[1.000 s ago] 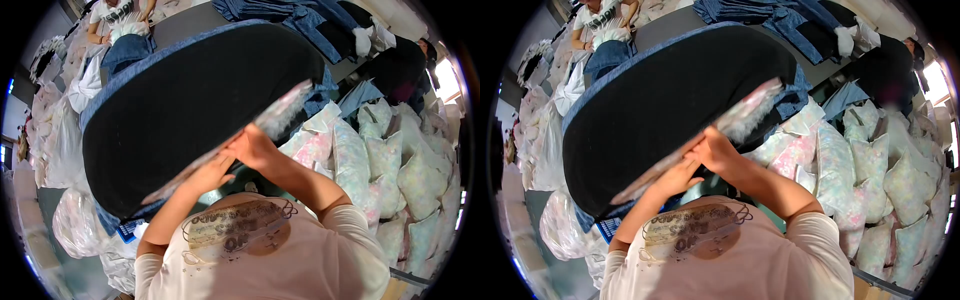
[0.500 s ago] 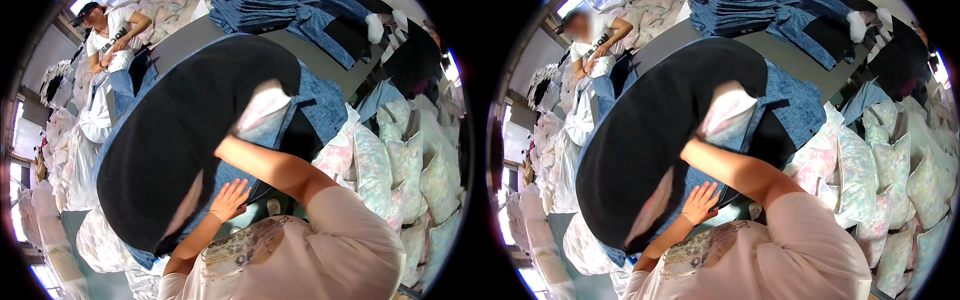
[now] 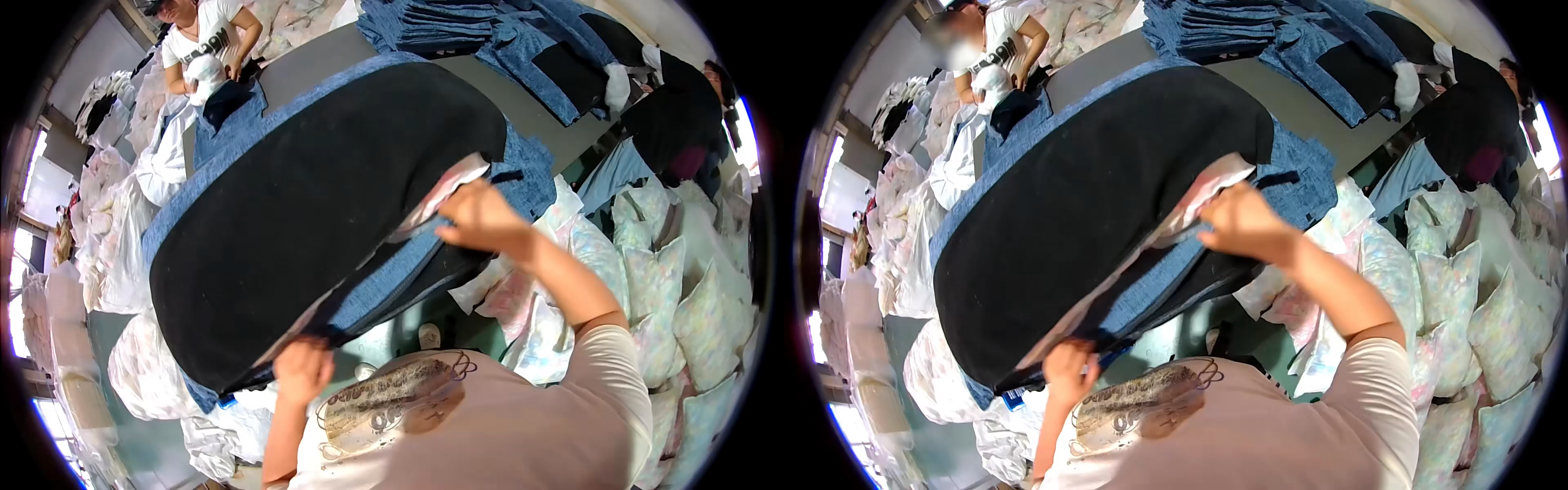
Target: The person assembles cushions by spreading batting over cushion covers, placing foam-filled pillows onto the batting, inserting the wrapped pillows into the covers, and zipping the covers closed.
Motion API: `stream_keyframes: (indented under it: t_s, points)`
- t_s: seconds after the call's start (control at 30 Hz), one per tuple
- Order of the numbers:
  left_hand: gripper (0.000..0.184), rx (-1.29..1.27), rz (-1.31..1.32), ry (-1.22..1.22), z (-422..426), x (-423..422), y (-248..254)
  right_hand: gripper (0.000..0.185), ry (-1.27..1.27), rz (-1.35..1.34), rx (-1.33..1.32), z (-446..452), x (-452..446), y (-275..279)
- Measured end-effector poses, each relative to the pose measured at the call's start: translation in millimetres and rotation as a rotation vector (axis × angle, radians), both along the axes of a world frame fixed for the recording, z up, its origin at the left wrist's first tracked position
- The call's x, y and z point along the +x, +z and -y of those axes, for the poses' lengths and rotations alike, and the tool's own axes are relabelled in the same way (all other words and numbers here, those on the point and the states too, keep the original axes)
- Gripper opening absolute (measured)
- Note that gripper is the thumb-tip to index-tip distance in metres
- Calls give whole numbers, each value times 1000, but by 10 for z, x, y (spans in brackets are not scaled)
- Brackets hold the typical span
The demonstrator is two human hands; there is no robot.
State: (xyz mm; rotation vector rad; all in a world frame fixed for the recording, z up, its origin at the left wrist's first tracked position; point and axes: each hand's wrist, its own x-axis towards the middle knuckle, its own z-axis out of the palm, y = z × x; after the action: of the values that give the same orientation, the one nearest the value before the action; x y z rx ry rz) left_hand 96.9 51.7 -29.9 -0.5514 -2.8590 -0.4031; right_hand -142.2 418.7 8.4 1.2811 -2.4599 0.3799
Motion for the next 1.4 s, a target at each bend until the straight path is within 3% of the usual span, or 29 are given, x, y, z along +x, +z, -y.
stream_keyframes:
  t_s: [0.03,0.1,0.17,0.23,0.3,0.43,0.53,0.6,0.63,0.67,0.7,0.77,0.83,0.87,0.9,0.97,1.0,1.1,1.17,1.23,1.4]
  points:
    - [32,-1,63,147,203,176,33,29,-103,148,59,-141,-124,65]
    - [25,-375,-137,356,514,303,220,31,-299,150,254,-382,-423,-29]
    - [28,-340,-158,529,974,450,337,44,-577,237,460,-397,-516,101]
    - [30,-323,-14,745,1420,472,402,46,-634,217,419,-399,-359,353]
    - [33,-392,89,785,1426,245,599,45,-675,136,381,-503,-122,535]
    - [35,-438,-168,616,1435,56,278,28,-704,139,41,-679,276,240]
    - [38,-66,57,707,1294,205,149,26,-815,132,-144,-650,423,-191]
    - [54,-182,13,451,967,313,446,32,-682,-83,-378,-346,511,-131]
    - [58,-308,162,344,879,439,564,36,-619,-192,-489,-228,536,-97]
    - [57,-172,417,247,716,477,870,46,-497,-170,-471,-175,483,-88]
    - [55,245,582,236,487,395,1268,44,-437,-198,-503,-32,475,-4]
    - [58,125,283,222,411,250,1576,41,-435,-224,-460,154,388,58]
    - [66,-212,-257,87,342,-135,1795,38,-380,-336,-484,195,41,-152]
    - [71,-304,-253,102,358,-348,1839,40,-336,-94,-600,246,-34,25]
    - [76,-396,-251,116,395,-531,1844,47,-543,-74,-313,292,-103,159]
    - [84,-433,-214,169,700,-796,1633,48,-695,-135,-311,352,-252,283]
    - [82,-256,-130,200,885,-848,1484,47,-698,-83,-330,305,-369,278]
    - [61,-67,-84,277,1247,-770,1182,46,-703,76,-402,188,-697,153]
    - [55,106,-104,513,1426,-700,844,46,-689,119,-434,180,-683,84]
    - [56,18,-144,695,1597,-634,431,46,-664,112,-478,225,-449,-38]
    - [62,119,-298,628,1609,-511,-97,45,-673,63,-532,343,-104,-338]
